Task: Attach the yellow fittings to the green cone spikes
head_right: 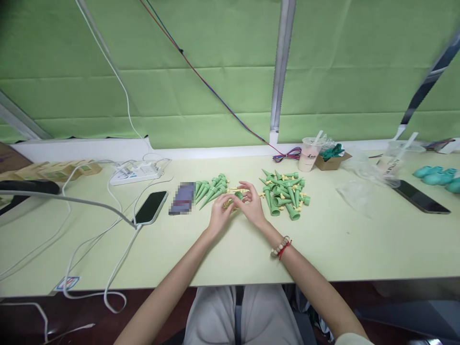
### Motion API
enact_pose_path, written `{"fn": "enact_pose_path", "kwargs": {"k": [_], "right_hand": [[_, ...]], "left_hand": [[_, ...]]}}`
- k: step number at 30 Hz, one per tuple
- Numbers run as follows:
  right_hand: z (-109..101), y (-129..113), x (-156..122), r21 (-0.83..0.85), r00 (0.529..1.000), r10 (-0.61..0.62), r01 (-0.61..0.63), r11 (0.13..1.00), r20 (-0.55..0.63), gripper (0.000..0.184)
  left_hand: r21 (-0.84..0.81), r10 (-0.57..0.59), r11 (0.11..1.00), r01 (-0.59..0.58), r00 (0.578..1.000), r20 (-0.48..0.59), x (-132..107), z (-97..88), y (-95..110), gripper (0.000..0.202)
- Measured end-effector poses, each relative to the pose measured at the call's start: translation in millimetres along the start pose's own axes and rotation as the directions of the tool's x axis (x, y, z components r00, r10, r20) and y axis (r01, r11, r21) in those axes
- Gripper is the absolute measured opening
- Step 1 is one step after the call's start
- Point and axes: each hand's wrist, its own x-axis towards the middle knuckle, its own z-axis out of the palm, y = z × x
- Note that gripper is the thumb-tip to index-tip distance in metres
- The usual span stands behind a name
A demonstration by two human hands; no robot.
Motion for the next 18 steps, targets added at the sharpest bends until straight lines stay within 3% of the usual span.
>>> {"fn": "enact_pose_path", "kwargs": {"k": [5, 7, 9, 13, 18], "right_hand": [[-13, 16, 4, -0.126, 0.998, 0.053, -0.057, 0.990, -0.032, 0.035], [-20, 23, 5, -0.267, 1.000, 0.016, -0.020, 0.963, -0.019, 0.026], [-23, 27, 5, -0.381, 0.999, -0.035, 0.047, 0.923, 0.038, 0.029], [-19, 31, 0, -0.487, 0.975, -0.105, 0.189, 0.853, 0.193, 0.043], [-13, 40, -5, -0.616, 0.938, 0.006, 0.222, 0.756, 0.346, 0.048]], "left_hand": [[-0.265, -0.252, 0.940, 0.213, 0.960, -0.124, 4, -3.7, 4, 0.029], [-0.373, -0.346, 0.884, 0.283, 0.932, -0.113, 8, -5.9, 5, 0.035], [-0.449, -0.404, 0.835, 0.319, 0.909, -0.105, 11, -7.5, 6, 0.038], [-0.514, -0.439, 0.794, 0.324, 0.891, -0.116, 13, -8.0, 7, 0.041], [-0.551, -0.408, 0.766, 0.332, 0.913, -0.017, 10, -5.9, 11, 0.043]]}}
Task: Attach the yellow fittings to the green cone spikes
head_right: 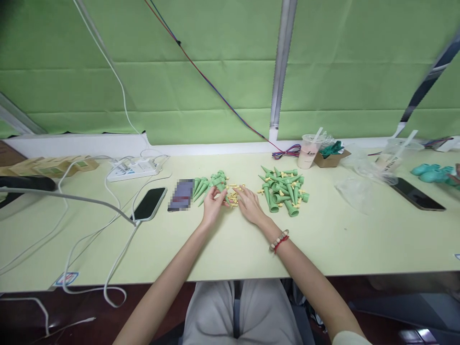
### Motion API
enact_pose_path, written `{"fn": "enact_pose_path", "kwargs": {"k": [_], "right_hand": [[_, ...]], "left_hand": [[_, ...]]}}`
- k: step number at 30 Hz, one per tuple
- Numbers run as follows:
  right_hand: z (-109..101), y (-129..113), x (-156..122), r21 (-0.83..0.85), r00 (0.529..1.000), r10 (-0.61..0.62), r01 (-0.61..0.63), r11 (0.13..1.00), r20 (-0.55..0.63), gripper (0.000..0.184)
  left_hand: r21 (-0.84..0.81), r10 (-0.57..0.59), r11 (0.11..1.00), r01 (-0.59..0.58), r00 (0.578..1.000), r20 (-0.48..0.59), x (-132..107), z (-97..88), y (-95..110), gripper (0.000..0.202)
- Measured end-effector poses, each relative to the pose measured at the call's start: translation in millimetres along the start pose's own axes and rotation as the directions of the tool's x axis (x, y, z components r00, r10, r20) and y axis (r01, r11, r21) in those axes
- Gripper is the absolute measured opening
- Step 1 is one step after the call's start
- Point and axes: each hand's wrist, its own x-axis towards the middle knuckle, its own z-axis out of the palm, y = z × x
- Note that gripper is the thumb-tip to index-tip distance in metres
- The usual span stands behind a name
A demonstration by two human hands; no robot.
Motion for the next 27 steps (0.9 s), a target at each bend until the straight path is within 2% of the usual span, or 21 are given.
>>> {"fn": "enact_pose_path", "kwargs": {"k": [5, 10, 12, 15, 18, 22, 25, 27], "right_hand": [[2, 8, 0, -0.016, 0.999, 0.027, -0.026, 1.000, 0.048, 0.045], [2, 8, -1, 0.027, 0.999, 0.034, -0.035, 0.999, 0.038, 0.044], [2, 7, -1, 0.019, 0.999, 0.041, -0.042, 0.999, 0.024, 0.048], [2, 5, -1, 0.008, 0.999, -0.007, 0.006, 1.000, 0.037, 0.051], [3, 6, 1, 0.007, 0.998, -0.043, 0.043, 0.999, 0.036, 0.040], [1, 10, 4, -0.002, 0.999, -0.037, 0.037, 0.999, -0.025, 0.028], [-3, 12, 5, -0.001, 0.997, -0.001, 0.001, 1.000, -0.071, 0.023], [-4, 13, 4, -0.008, 0.994, 0.033, -0.034, 0.999, -0.104, 0.022]], "left_hand": [[-0.045, 0.004, 0.999, -0.004, 1.000, 0.001, -2, 1.1, 0, 0.046], [-0.083, 0.020, 0.996, -0.032, 0.990, -0.143, 3, -3.5, -2, 0.050], [-0.115, 0.004, 0.993, -0.022, 0.987, -0.161, 4, -6.1, -2, 0.056], [-0.155, 0.013, 0.988, -0.026, 0.996, -0.088, 6, -8.0, 1, 0.061], [-0.190, 0.032, 0.981, -0.027, 0.999, 0.025, 7, -6.6, -1, 0.065], [-0.195, 0.028, 0.981, -0.006, 0.993, 0.112, 8, -3.2, -9, 0.067], [-0.145, 0.039, 0.989, -0.024, 0.994, 0.104, 10, -3.9, -12, 0.063], [-0.112, 0.042, 0.993, -0.040, 0.999, 0.022, 11, -6.7, -12, 0.060]]}}
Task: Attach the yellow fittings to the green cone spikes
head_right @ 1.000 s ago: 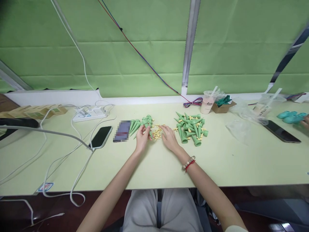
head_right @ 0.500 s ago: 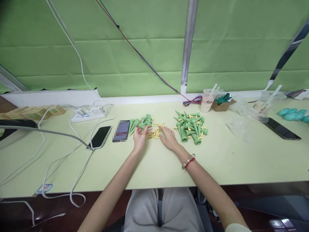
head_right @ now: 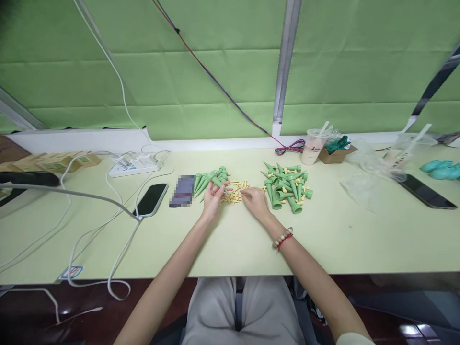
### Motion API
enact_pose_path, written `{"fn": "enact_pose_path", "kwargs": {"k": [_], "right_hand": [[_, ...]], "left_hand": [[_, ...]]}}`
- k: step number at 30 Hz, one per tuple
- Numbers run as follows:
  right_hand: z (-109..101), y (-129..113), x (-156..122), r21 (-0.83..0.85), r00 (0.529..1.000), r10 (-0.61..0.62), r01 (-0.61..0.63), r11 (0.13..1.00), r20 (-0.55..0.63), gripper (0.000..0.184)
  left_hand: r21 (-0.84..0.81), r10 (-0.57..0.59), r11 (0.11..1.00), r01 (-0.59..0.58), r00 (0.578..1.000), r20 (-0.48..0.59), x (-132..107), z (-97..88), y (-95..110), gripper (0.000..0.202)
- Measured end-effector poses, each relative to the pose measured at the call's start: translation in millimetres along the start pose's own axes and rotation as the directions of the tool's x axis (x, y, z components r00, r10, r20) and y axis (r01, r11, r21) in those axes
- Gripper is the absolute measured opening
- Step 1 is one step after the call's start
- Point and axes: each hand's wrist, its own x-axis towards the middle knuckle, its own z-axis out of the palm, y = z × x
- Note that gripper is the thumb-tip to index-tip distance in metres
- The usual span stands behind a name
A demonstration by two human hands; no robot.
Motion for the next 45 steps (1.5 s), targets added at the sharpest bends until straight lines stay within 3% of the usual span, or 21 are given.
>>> {"fn": "enact_pose_path", "kwargs": {"k": [5, 9, 11, 18, 25, 31, 36, 41, 45], "right_hand": [[-2, -1, -2, 0.014, 1.000, 0.016, -0.016, 1.000, 0.000, 0.025], [-4, -7, -2, 0.038, 0.999, -0.022, 0.023, 0.999, -0.025, 0.024], [-6, -12, -3, 0.034, 0.999, -0.047, 0.048, 0.998, -0.015, 0.022], [-10, -36, -10, -0.030, 0.966, -0.191, 0.199, 0.979, 0.172, 0.036], [7, -57, -18, -0.011, 0.873, -0.310, 0.339, 0.941, 0.376, 0.047], [5, -58, -16, 0.029, 0.874, -0.326, 0.339, 0.940, 0.360, 0.034], [2, -56, -16, 0.023, 0.893, -0.292, 0.303, 0.953, 0.343, 0.025], [3, -55, -16, 0.010, 0.888, -0.321, 0.336, 0.942, 0.330, 0.021], [1, -55, -16, 0.118, 0.944, -0.285, 0.268, 0.956, 0.168, 0.025]], "left_hand": [[0.049, 0.028, 0.999, -0.018, 0.975, -0.222, 5, -8.2, 8, 0.057], [0.083, 0.051, 0.996, -0.031, 0.967, -0.250, 5, -8.9, 11, 0.037], [0.083, 0.038, 0.996, -0.018, 0.969, -0.245, 4, -7.2, 10, 0.037], [0.086, 0.000, 0.996, 0.024, 0.961, -0.278, 1, -3.3, 17, 0.038], [0.207, 0.125, 0.977, -0.048, 0.919, -0.374, 3, -11.4, 15, 0.033], [0.187, 0.107, 0.981, -0.052, 0.950, -0.292, 2, -9.1, 12, 0.034], [0.144, 0.029, 0.990, 0.003, 0.975, -0.222, -2, -4.8, 10, 0.059], [0.119, 0.017, 0.993, -0.002, 0.992, -0.127, -4, -3.7, 10, 0.068], [0.094, 0.009, 0.996, 0.001, 0.994, -0.109, -4, -2.5, 12, 0.075]]}}
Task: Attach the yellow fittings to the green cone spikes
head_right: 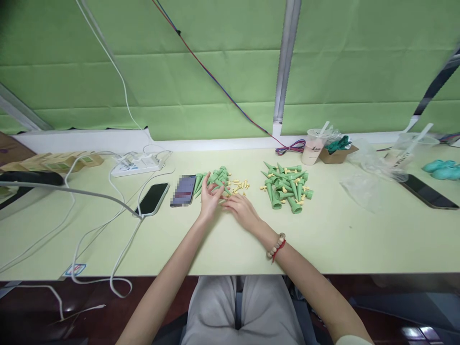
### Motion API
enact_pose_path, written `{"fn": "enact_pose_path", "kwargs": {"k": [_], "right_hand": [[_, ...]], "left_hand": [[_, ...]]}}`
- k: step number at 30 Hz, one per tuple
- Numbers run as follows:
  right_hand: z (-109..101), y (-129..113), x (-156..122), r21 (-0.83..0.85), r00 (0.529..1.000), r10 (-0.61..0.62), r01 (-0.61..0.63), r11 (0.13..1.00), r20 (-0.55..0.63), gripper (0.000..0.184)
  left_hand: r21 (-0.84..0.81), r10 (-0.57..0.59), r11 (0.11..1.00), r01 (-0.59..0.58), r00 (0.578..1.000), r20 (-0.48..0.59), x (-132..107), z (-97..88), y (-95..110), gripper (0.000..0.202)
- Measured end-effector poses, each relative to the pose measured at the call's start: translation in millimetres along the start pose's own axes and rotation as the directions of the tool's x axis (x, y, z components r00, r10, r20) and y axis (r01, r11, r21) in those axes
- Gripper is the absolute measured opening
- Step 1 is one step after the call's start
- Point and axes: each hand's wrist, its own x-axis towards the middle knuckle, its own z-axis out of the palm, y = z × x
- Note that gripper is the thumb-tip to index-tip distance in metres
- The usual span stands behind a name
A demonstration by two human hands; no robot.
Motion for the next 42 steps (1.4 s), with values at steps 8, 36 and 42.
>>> {"fn": "enact_pose_path", "kwargs": {"k": [8, 36, 42], "right_hand": [[-2, 18, 3, 0.700, 0.760, 0.607, -0.304, 0.646, -0.231, 0.031], [-20, 16, 3, 0.674, 0.729, 0.570, -0.205, 0.710, -0.379, 0.019], [-25, 11, 3, 0.565, 0.781, 0.475, -0.195, 0.802, -0.406, 0.016]], "left_hand": [[-0.006, 0.017, 1.000, -0.017, 1.000, 0.008, -1, 0.5, 3, 0.074], [0.017, -0.103, 0.994, 0.104, 0.916, 0.388, -11, 5.9, 5, 0.073], [0.040, -0.099, 0.995, 0.090, 0.920, 0.380, -12, 6.0, 4, 0.075]]}}
